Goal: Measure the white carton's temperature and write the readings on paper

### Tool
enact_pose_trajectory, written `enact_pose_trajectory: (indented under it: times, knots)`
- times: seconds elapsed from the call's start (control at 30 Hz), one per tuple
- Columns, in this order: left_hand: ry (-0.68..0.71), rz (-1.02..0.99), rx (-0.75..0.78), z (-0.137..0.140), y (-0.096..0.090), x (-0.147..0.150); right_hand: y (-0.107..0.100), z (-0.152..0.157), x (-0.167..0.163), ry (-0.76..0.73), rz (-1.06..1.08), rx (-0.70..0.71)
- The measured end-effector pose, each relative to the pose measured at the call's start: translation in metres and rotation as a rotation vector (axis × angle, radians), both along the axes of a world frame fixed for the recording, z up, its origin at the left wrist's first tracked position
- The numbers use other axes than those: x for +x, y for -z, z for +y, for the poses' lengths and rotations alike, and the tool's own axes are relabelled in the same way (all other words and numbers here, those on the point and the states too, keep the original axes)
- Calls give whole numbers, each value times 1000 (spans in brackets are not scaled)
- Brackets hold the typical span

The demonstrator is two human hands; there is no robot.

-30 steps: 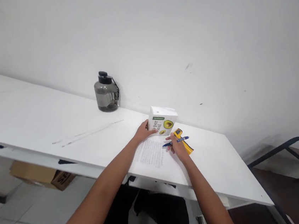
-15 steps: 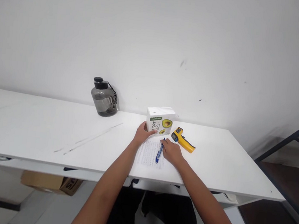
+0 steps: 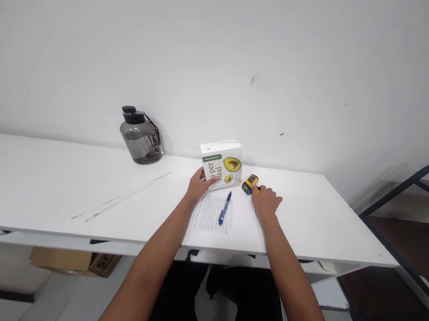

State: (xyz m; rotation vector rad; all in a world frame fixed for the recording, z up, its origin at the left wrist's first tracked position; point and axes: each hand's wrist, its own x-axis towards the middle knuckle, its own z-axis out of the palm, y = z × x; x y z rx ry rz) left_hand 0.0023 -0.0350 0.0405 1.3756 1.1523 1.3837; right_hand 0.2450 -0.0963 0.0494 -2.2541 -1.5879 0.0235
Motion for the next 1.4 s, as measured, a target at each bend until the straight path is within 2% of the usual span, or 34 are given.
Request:
enact_pose_trajectory:
  times: [0.1,0.2,0.27,0.37,0.47,0.6,0.7,0.83,1.2,1.4]
  knots:
    - [-12,4,9,-3,-2,1,-3,2,-4,-46,-17,-46]
    - [-33,6,5,-6,-4,2,-7,1,-3,-24,49,-19]
    - [-58,-13,-1,-7,-6,2,-8,-2,1,23,184,44]
    - [-118,-34,15,-8,-10,1,-8,-6,7,57,538,245]
    - [-148,-26,30,-9,-13,1,-6,-8,3,-91,907,431]
    - [-86,-27,33,-10,-14,4,0,-9,-11,-337,1134,441]
    - [-2,41,57,-10,-11,5,2,-9,-17,-380,1158,427]
    - [68,98,91,-10,-8,6,0,-11,-15,-349,1131,478]
    - [101,72,81,-9,-6,5,-1,-11,-5,-316,1118,448]
    - [59,94,94,-11,-9,6,0,-8,-12,-325,1190,474]
